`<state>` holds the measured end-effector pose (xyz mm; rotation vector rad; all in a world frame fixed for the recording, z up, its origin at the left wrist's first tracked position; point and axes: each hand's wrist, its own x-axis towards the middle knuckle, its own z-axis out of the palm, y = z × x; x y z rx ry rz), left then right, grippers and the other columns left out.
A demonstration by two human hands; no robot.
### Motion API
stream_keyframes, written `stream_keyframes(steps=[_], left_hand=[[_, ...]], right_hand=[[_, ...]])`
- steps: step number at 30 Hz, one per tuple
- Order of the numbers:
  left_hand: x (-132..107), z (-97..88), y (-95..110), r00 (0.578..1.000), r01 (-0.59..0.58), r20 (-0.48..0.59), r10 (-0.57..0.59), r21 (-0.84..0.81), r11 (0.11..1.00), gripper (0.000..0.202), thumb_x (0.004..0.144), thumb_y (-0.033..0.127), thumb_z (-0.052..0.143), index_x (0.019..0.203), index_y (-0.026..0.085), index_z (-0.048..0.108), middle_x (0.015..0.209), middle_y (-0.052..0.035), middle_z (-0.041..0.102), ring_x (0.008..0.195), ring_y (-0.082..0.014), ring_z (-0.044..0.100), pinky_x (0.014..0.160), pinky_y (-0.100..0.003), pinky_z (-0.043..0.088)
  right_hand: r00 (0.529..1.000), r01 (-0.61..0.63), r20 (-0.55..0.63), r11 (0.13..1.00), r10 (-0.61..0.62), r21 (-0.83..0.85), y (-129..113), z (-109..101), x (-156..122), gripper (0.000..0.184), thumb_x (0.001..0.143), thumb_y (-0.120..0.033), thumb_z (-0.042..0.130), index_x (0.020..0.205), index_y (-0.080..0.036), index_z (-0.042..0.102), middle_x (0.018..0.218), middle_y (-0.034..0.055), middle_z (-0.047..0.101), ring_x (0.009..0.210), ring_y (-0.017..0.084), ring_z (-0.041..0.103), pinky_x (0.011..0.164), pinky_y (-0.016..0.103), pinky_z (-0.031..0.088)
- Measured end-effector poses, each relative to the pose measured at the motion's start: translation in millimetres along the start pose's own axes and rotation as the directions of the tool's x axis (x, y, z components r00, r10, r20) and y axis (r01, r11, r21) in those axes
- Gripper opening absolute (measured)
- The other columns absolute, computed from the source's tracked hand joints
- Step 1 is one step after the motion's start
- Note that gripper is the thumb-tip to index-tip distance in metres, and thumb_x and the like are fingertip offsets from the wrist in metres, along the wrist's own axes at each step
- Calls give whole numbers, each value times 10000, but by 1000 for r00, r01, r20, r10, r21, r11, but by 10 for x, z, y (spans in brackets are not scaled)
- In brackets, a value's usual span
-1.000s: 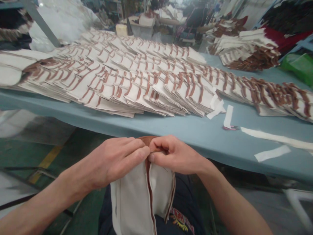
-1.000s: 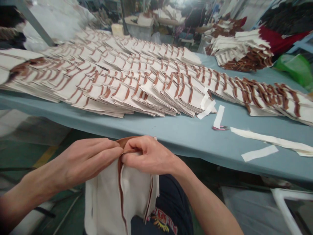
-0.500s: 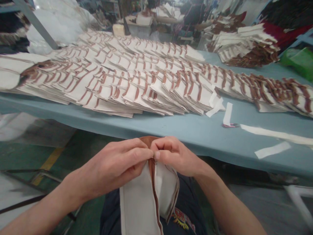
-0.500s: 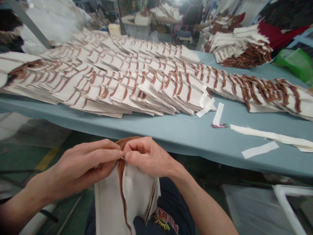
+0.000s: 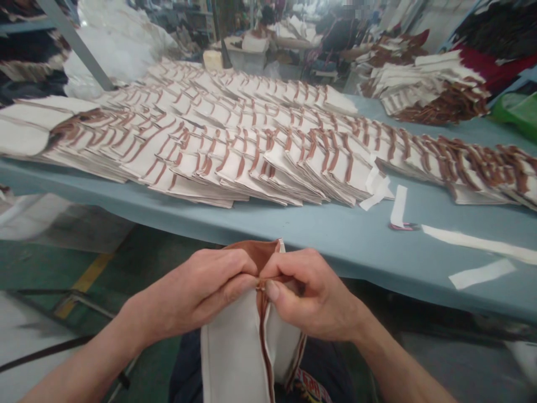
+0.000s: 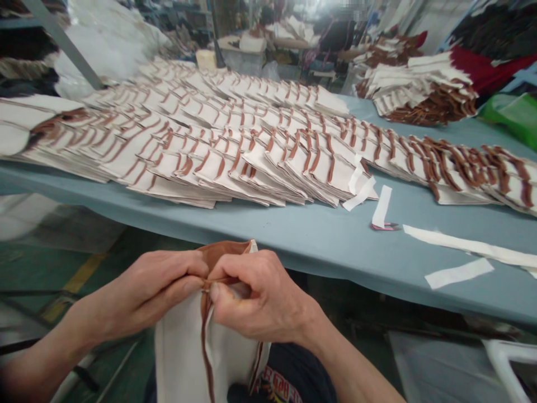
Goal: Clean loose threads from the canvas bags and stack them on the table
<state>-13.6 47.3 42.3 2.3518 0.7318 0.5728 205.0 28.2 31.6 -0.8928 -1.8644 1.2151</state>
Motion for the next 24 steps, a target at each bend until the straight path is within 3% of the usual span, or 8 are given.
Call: stream_keyframes(steps=[4,11,14,18,21,24], left_hand=[[-6,45,-92,997,-66,-25,67,39,997,243,1053,219,483,813,201,519,692,59,551,593,-97,492,585,-195,377],[12,115,-246,995,-38,-102,19,-187,982,350,1020,264,544,696,204,429,622,84,421,533,-82,379,513,-204,302],[35,42,-169,1000,3,0,-3,-183,983,292,1045,276,506,765,195,504,682,71,493,596,-87,446,582,-194,349],[87,-113,58,991,80,114,-74,-50,996,251,1068,257,451,859,189,571,789,41,574,722,-106,529,689,-204,385],[135,-155,155,991,81,106,-83,15,997,285,1044,212,472,760,191,494,706,58,486,648,-103,461,624,-226,341],[186,-92,138,999,28,47,-26,-58,998,301,1018,179,507,719,188,472,654,72,444,591,-90,411,583,-236,305]], right_hand=[[996,-40,-72,994,48,104,65,92,-33,145,790,-210,489,654,-194,537,517,-70,412,450,78,332,439,211,254],[995,25,-100,997,-18,71,147,153,-21,127,797,-177,497,683,-194,551,549,-64,429,477,85,355,473,216,289],[990,106,-88,994,-107,-24,133,115,-20,133,795,-133,495,698,-189,568,574,-60,461,491,82,380,502,206,326],[978,192,-46,965,-203,-176,74,15,-5,156,844,-119,498,734,-179,590,621,-42,533,540,91,444,573,220,373],[977,211,25,938,-213,-275,25,-90,11,167,891,-125,506,760,-172,599,664,-25,563,594,106,489,613,239,383],[980,197,72,943,-184,-268,16,-184,6,176,929,-139,521,787,-172,620,683,-17,586,623,114,503,623,243,389]])
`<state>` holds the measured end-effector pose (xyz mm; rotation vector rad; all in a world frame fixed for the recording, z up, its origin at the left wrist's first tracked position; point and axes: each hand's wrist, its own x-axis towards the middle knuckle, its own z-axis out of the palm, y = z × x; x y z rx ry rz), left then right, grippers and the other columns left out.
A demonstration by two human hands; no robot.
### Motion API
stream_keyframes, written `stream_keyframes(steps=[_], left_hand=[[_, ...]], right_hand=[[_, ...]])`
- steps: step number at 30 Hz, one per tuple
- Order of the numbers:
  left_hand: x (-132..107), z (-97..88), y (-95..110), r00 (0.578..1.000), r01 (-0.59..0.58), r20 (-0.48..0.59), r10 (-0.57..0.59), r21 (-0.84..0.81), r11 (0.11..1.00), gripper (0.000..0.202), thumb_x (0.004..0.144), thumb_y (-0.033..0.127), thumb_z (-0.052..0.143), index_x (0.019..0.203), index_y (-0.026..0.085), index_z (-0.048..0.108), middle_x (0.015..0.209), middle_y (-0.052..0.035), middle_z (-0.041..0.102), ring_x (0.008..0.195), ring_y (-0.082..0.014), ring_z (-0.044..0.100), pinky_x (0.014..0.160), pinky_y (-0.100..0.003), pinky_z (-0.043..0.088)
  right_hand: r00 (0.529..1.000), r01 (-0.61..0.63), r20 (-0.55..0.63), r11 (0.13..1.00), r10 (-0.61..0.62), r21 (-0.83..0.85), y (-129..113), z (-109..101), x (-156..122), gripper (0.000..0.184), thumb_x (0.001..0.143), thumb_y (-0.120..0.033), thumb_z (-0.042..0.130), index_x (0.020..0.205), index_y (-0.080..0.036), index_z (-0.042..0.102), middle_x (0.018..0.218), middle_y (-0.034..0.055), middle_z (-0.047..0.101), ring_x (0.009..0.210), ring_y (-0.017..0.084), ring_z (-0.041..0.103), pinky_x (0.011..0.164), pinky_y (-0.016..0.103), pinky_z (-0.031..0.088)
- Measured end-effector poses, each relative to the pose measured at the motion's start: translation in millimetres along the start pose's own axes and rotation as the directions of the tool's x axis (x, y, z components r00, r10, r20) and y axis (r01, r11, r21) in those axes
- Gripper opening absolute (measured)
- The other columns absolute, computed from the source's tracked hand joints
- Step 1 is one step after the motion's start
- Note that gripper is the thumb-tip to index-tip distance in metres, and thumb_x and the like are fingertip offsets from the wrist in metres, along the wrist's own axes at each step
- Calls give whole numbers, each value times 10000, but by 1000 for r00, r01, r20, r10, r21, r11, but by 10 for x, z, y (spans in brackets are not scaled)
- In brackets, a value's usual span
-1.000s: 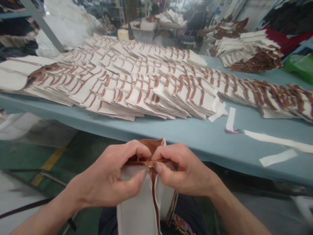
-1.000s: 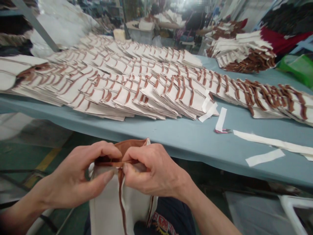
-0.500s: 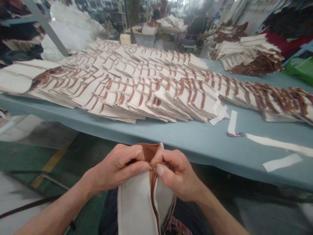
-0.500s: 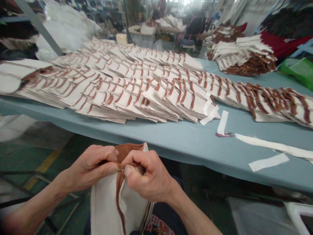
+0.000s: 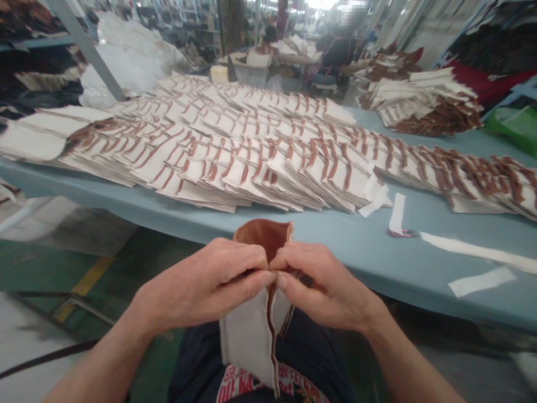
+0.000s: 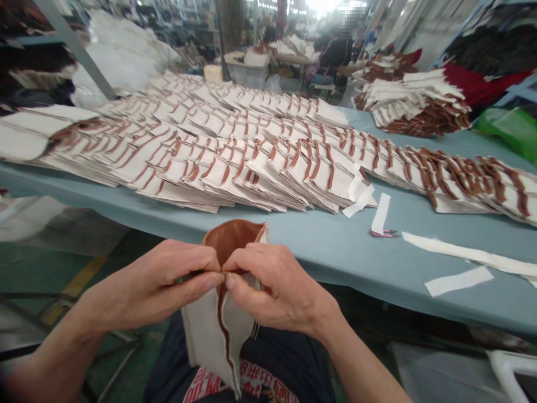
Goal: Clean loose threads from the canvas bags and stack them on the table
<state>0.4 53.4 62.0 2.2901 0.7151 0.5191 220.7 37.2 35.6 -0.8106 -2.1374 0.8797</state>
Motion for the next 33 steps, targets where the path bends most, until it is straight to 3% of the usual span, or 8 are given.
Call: stream_keyframes(steps=[4,8,15,18,22,26,29,33], left_hand=[[41,152,-90,991,-63,-133,25,-296,953,370,1022,264,542,667,182,480,620,59,457,554,-87,396,539,-229,308],[-5,266,-162,988,-50,-149,-34,-522,851,498,1023,490,553,648,167,500,619,41,461,556,-91,396,521,-233,300],[-104,408,-196,975,49,-103,-198,-765,643,567,905,625,663,625,168,475,608,43,422,534,-86,343,494,-231,259],[-127,449,-232,966,68,-98,-239,-797,601,564,877,600,712,609,166,471,593,48,422,523,-79,331,488,-218,250],[-149,426,-312,975,85,-63,-214,-783,617,552,869,589,729,606,150,524,580,30,496,528,-86,382,507,-213,292],[-145,350,-339,983,85,-48,-175,-730,678,516,878,568,726,625,137,596,603,-5,591,550,-107,459,537,-218,357],[-147,286,-294,989,88,-38,-143,-630,772,393,910,441,711,675,138,624,591,19,571,526,-91,427,504,-200,316],[-149,166,-140,995,0,-99,-32,-312,950,186,919,201,622,738,155,620,633,51,535,564,-79,429,542,-185,320]], right_hand=[[996,-89,17,952,87,293,73,7,-72,296,1001,-342,575,774,-164,641,649,-19,559,586,111,465,553,227,375],[989,-133,11,852,148,507,133,117,-134,494,982,-581,605,764,-144,685,618,-14,535,559,110,437,515,230,357],[994,-79,-5,733,111,676,149,246,-141,437,980,-517,649,783,-132,715,629,-19,513,573,103,417,526,228,348],[994,-77,-15,769,112,634,127,246,-155,413,1002,-480,622,814,-129,731,615,-26,504,551,98,403,514,228,335],[996,-84,11,863,90,499,69,187,-149,391,1031,-428,568,887,-113,750,618,-24,535,535,91,417,503,220,328],[1000,-23,17,952,19,306,0,116,-114,278,1025,-259,527,909,-121,739,683,9,652,577,102,505,570,229,386],[998,50,27,991,-54,121,-52,78,-111,228,1004,-169,514,936,-135,729,710,26,689,619,124,549,619,251,405],[993,85,85,996,-82,-40,-140,30,-136,205,1028,-158,499,966,-165,694,737,36,707,641,148,562,640,276,405]])
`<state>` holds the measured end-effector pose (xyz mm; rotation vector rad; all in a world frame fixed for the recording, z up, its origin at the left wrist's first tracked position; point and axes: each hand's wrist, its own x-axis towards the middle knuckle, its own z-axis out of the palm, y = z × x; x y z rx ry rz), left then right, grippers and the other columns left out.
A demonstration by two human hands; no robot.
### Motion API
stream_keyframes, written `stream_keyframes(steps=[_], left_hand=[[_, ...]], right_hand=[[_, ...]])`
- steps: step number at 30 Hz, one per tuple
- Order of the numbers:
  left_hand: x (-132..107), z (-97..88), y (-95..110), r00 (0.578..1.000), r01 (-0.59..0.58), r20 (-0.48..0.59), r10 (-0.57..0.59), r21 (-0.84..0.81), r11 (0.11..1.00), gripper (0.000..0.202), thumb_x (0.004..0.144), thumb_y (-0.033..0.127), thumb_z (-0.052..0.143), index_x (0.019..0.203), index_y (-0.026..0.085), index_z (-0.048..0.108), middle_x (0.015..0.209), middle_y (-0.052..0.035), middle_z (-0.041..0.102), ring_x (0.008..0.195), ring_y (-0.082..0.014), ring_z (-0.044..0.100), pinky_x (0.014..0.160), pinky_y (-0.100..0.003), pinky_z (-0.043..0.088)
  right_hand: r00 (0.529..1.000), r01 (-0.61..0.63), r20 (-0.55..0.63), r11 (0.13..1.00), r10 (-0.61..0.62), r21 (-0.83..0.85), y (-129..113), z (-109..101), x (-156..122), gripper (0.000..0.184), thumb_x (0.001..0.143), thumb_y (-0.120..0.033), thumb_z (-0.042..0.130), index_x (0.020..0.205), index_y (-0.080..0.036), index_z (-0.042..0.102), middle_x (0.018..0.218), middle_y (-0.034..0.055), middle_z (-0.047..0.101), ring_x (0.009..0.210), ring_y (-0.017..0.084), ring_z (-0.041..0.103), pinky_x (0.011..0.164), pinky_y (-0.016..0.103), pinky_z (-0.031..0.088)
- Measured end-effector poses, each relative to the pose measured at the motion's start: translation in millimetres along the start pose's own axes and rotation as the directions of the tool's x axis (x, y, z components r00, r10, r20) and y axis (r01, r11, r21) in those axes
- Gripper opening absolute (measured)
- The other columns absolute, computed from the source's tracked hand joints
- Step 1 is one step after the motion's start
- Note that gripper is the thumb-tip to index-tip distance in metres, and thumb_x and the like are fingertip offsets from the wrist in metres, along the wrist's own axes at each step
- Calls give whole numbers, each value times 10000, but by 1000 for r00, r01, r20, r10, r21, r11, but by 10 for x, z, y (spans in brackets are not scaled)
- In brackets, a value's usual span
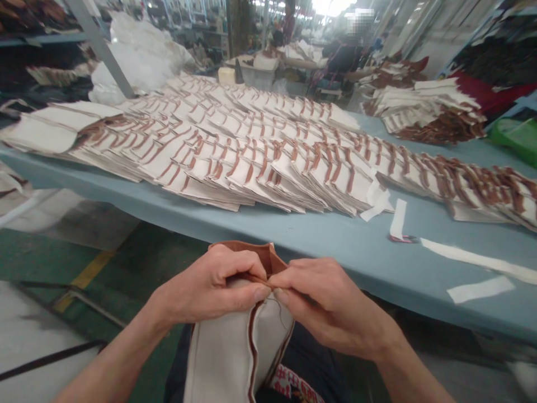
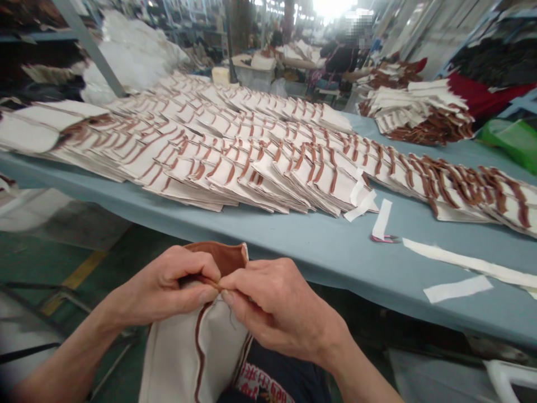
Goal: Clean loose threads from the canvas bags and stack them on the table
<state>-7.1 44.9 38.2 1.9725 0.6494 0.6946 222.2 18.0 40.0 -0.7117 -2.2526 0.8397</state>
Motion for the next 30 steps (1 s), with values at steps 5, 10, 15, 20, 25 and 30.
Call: stream_keyframes(steps=[5,10,15,20,25,30], left_hand=[[67,-72,256,999,-14,51,1,253,967,230,866,98,564,660,179,502,589,80,437,533,-66,395,518,-200,279],[145,114,252,988,18,-158,1,124,992,300,819,121,511,603,207,322,557,84,262,497,-69,255,486,-231,203],[125,446,-21,932,105,-276,-234,-413,905,434,890,439,583,599,224,343,550,57,365,525,-94,317,503,-235,281],[94,516,-97,915,127,-237,-326,-598,791,552,837,599,676,604,217,353,562,61,366,512,-86,290,474,-227,249],[43,372,28,949,66,-193,-248,-649,758,563,870,570,686,602,213,342,552,67,330,500,-83,268,472,-232,211],[-1,281,-55,959,61,-182,-217,-615,786,569,851,570,704,580,204,363,549,60,348,504,-85,270,481,-247,200]], right_hand=[[1000,11,22,999,-10,-49,-63,-124,58,176,1049,-189,510,985,-189,674,814,48,740,713,156,628,692,272,429],[1000,4,13,1000,-4,27,106,-190,146,297,1075,-323,517,873,-169,672,740,18,693,655,123,585,647,248,411],[991,-134,25,937,133,322,303,-78,125,520,1051,-568,484,790,-148,646,671,-17,573,590,100,462,554,218,377],[973,-229,45,909,228,347,340,-79,112,517,995,-579,575,703,-153,601,622,-43,483,567,91,388,521,216,319],[954,-292,8,920,300,262,456,-178,40,561,906,-673,646,702,-151,624,621,-37,521,569,94,419,533,221,311],[922,-379,69,847,382,373,498,-209,-167,600,861,-737,659,709,-161,592,624,-36,484,577,104,396,521,227,309]])
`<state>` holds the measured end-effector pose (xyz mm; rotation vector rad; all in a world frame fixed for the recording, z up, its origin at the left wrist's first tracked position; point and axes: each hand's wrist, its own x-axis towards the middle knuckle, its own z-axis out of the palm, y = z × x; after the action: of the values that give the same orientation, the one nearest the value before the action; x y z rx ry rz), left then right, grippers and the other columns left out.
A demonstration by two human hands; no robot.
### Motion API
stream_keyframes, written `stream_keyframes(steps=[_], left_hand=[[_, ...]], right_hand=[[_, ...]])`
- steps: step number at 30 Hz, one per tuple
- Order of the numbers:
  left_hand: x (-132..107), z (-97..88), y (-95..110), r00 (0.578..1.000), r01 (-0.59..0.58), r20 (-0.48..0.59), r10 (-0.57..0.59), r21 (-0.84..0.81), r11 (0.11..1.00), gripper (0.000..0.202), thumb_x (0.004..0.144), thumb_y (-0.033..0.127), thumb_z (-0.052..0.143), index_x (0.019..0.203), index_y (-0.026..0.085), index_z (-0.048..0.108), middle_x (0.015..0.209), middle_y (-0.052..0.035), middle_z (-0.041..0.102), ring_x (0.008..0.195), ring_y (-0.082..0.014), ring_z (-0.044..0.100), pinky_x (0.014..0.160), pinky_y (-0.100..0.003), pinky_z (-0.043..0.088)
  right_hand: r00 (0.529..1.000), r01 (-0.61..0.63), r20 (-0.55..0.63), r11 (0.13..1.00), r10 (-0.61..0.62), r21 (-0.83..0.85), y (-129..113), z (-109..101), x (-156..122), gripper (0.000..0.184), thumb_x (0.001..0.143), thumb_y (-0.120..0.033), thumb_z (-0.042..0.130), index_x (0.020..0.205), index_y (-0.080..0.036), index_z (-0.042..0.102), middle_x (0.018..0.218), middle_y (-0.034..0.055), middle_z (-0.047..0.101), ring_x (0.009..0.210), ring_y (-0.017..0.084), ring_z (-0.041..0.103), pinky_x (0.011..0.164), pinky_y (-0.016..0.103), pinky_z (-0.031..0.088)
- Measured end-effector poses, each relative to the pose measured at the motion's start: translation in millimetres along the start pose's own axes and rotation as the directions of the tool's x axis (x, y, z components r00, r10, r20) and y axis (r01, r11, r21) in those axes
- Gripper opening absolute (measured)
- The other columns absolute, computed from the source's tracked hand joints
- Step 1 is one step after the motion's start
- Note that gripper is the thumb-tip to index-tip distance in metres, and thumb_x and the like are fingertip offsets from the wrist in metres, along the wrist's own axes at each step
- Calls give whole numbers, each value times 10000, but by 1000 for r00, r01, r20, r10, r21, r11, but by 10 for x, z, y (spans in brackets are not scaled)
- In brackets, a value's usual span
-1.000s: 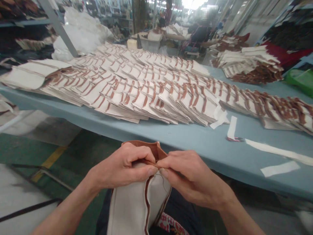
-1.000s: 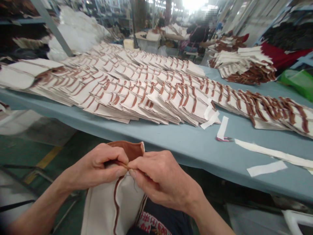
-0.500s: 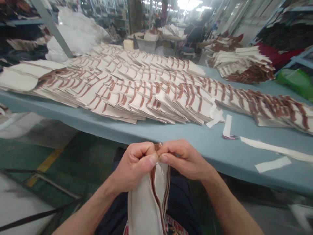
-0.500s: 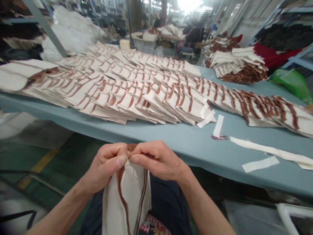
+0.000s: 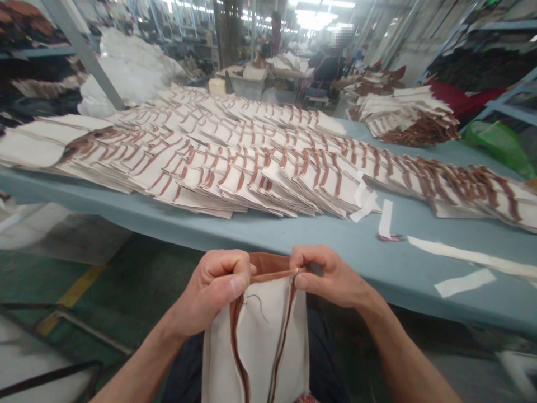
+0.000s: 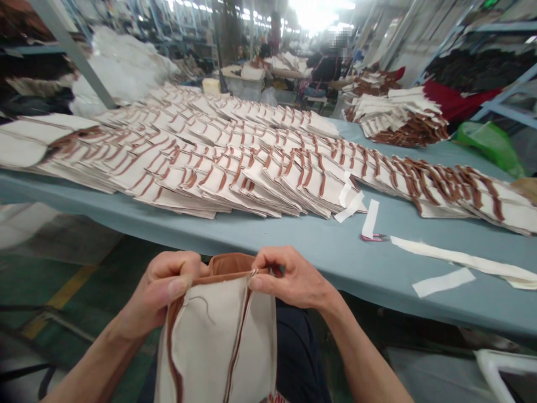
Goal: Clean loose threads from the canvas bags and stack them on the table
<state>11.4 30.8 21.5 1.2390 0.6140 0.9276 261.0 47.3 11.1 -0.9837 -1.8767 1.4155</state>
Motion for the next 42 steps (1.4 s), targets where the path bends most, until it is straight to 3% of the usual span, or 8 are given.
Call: stream_keyframes(steps=[7,12,15,18,21,26,35,42], left_hand=[[18,-153,60,995,56,68,-67,150,987,584,893,571,683,582,199,356,564,71,282,523,-79,235,480,-233,177],[8,-19,86,983,-66,145,114,-301,951,543,906,465,675,613,221,288,547,73,288,458,-78,250,427,-211,223],[38,2,24,977,-118,115,180,-412,904,528,909,449,667,636,225,274,556,71,293,451,-81,251,419,-205,232],[53,-155,-37,987,-120,71,141,-247,962,509,906,498,688,642,205,366,581,62,362,482,-83,298,453,-199,264],[64,-349,-10,993,-113,51,108,109,988,462,920,557,665,692,177,532,639,41,446,567,-107,392,531,-208,328],[181,-286,177,971,-191,229,72,551,812,222,953,364,587,914,162,670,904,-36,660,851,-188,592,791,-265,442],[360,89,175,934,-282,343,104,522,805,113,829,201,549,787,147,639,774,-7,638,743,-146,550,749,-257,419],[385,103,84,955,-104,295,-36,445,889,131,831,241,570,735,154,593,690,46,507,620,-96,432,579,-205,355]], right_hand=[[998,20,-59,999,-17,49,-211,-92,-141,538,892,-645,703,678,-182,531,621,-47,421,569,101,340,502,235,256],[998,15,-58,981,-4,191,-169,-29,19,558,833,-673,745,677,-190,514,607,-59,392,566,100,302,506,236,222],[996,42,-87,964,-20,263,-120,-1,76,553,813,-655,775,674,-196,499,606,-63,387,562,97,273,509,239,206],[995,47,-96,969,-24,244,-152,-37,43,511,832,-622,778,699,-192,536,610,-64,377,566,101,267,512,244,203],[997,46,-72,977,-32,210,-244,-65,-12,504,847,-631,758,707,-189,562,605,-64,368,555,101,277,503,247,203],[999,45,-19,973,-41,227,-386,17,-2,509,835,-623,776,680,-189,560,611,-54,406,561,103,313,498,246,227],[1000,17,12,992,-18,121,-333,43,-13,506,884,-614,726,681,-186,550,646,-46,451,602,109,355,539,252,266],[1000,-28,-8,978,30,206,-40,91,17,525,842,-637,759,689,-185,540,668,-46,458,634,114,361,572,254,287]])
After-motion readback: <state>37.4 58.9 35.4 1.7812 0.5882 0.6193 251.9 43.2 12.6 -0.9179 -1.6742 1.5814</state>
